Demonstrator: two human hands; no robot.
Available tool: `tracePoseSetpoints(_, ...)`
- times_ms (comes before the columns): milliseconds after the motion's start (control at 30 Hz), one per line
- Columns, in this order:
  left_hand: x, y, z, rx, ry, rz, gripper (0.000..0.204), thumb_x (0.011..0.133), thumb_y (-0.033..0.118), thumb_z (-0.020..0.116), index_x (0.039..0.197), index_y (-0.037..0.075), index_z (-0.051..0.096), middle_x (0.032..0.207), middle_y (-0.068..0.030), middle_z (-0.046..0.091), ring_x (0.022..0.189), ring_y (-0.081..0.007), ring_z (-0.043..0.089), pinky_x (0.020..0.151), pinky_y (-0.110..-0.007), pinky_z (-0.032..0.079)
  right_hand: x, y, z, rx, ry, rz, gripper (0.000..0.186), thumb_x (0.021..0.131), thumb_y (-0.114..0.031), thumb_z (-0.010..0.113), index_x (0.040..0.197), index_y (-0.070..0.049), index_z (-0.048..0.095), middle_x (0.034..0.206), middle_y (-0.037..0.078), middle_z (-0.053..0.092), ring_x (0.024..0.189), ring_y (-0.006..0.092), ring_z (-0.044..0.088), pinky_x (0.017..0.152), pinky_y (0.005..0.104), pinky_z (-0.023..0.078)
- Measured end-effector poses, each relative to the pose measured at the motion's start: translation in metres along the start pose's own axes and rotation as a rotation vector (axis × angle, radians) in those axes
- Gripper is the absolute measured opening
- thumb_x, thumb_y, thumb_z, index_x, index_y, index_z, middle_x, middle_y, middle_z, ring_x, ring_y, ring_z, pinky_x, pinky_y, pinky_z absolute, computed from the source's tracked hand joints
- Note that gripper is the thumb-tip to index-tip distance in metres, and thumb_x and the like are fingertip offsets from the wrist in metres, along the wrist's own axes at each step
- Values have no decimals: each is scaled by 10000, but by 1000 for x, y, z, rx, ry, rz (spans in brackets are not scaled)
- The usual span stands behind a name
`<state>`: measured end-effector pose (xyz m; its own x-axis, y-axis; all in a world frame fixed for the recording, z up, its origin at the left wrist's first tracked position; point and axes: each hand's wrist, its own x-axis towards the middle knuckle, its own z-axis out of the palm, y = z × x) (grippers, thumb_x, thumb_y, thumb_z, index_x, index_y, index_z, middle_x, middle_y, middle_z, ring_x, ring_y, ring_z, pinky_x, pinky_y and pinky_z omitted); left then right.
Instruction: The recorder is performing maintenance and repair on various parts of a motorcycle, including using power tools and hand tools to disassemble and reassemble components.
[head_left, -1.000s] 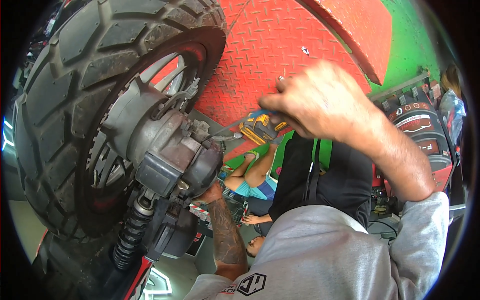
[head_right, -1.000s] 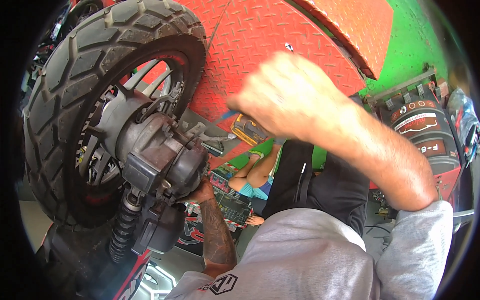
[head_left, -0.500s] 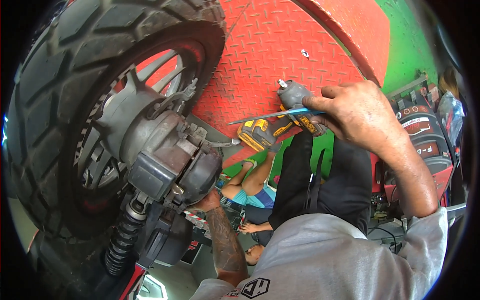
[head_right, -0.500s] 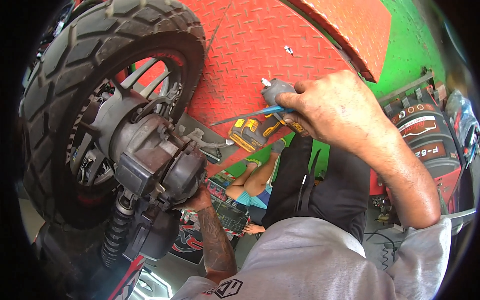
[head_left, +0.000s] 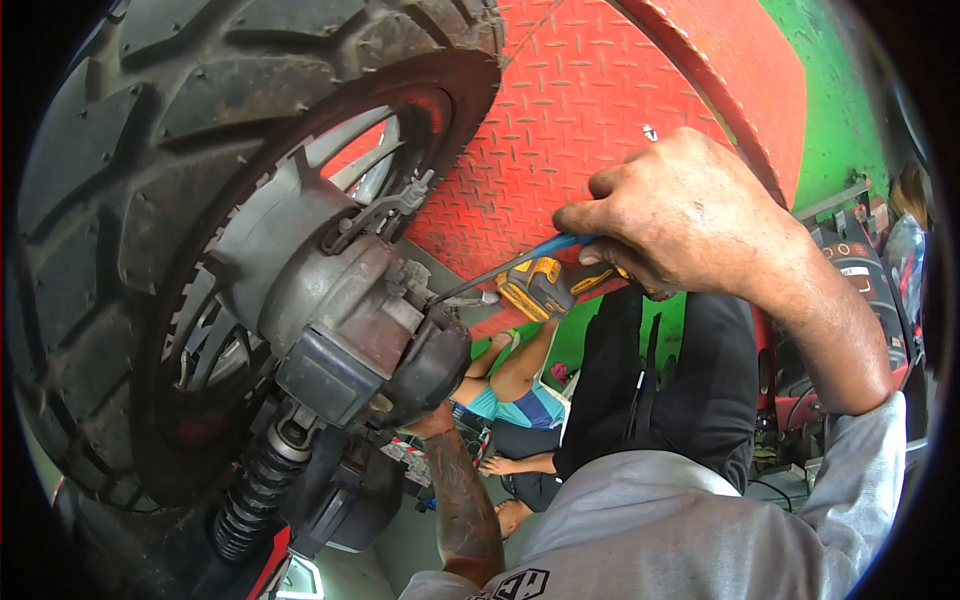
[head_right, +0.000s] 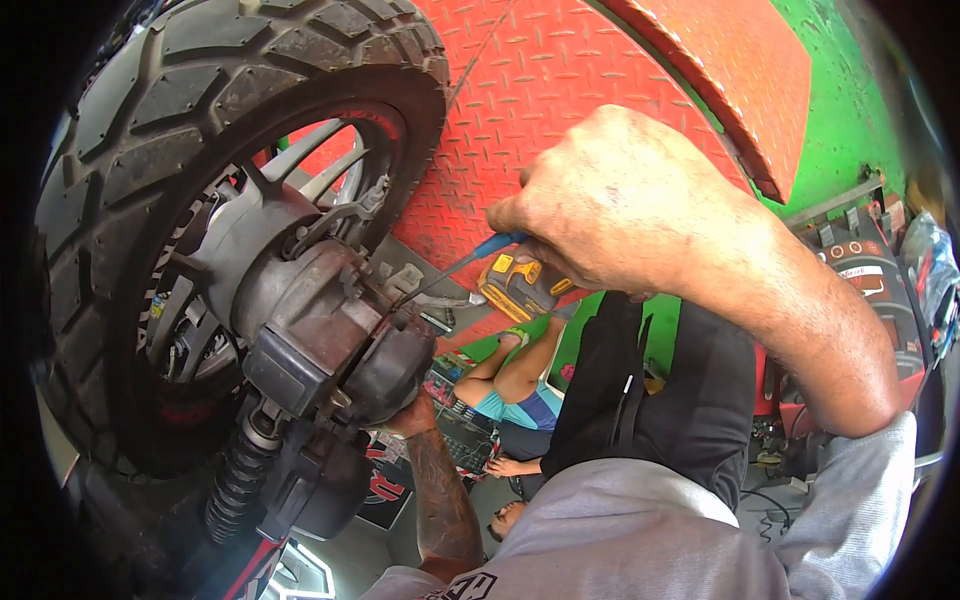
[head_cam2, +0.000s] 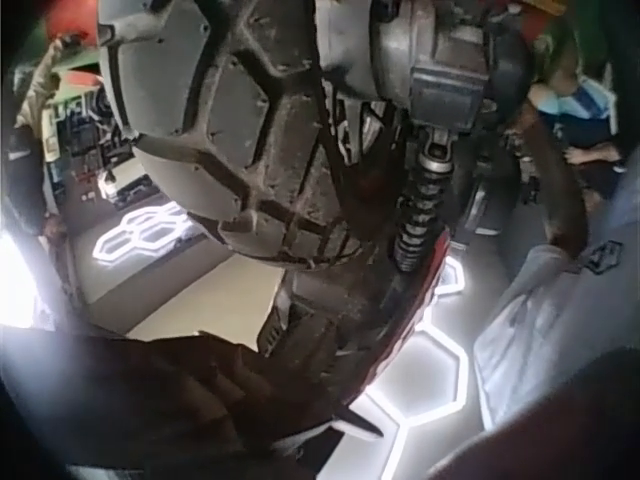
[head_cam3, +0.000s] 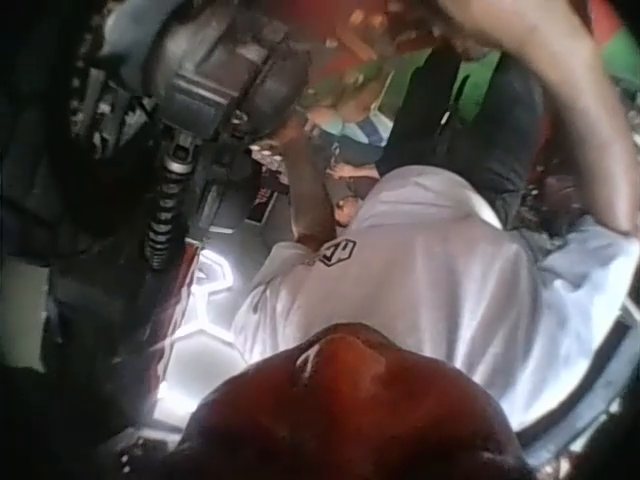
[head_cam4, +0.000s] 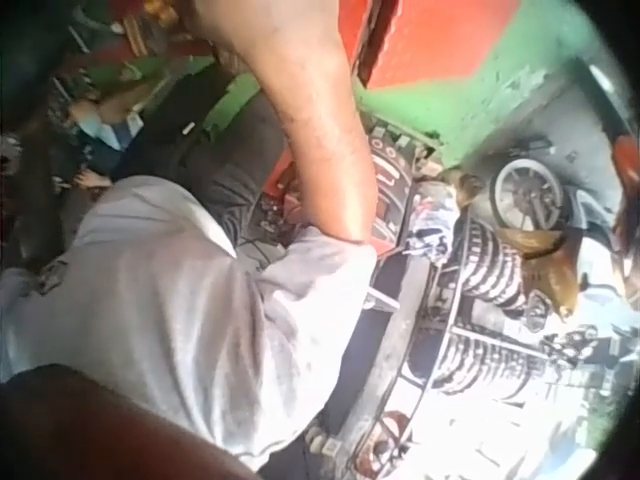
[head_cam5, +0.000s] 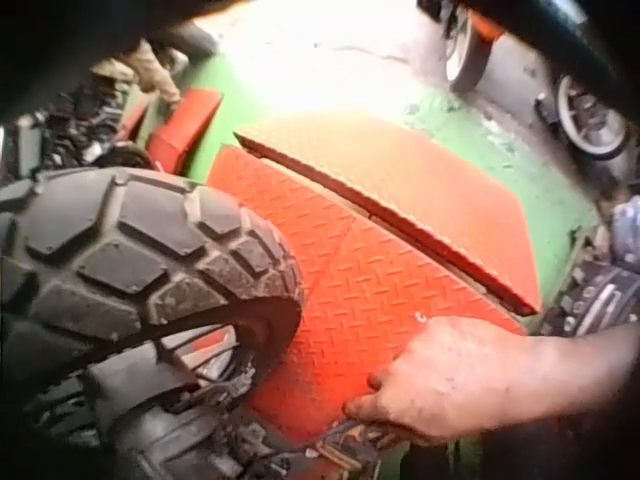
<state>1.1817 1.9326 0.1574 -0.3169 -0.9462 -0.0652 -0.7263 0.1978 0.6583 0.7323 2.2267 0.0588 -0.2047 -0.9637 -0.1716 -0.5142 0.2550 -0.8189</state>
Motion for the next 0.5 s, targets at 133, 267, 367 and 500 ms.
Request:
tracePoseSetpoints(133,7,-32,-33,-1030,260,-530,768,940,599,633,1457,35,566,1544,-151,545,1432,-365,494,1197,-600,378,0,-2,-2,0,27,-15,278,873,-341,757,1096,-177,744,727,60,662,683,300,713,564,466,548)
tracePoseSetpoints(267,-3,-54,-41,675,-211,319,691,967,546,630,1430,35,584,1511,-148,576,1391,-358,534,1175,-593,406,-3,-5,3,14,-10,-6,314,865,-337,759,1139,-185,735,785,58,670,696,298,714,572,461,556)
tracePoseSetpoints(367,-5,-59,-41,687,-185,322,643,979,505,637,1416,35,593,1488,-149,595,1365,-355,556,1159,-585,427,-11,-8,7,17,-12,9,349,864,-333,756,1184,-195,724,850,60,672,712,287,717,583,454,567)
tracePoseSetpoints(500,-2,-56,-39,683,-197,362,613,974,471,658,1395,28,606,1461,-151,615,1349,-346,571,1146,-562,450,-24,-15,17,28,-17,49,380,869,-339,756,1225,-210,713,891,59,664,744,270,725,596,442,582)
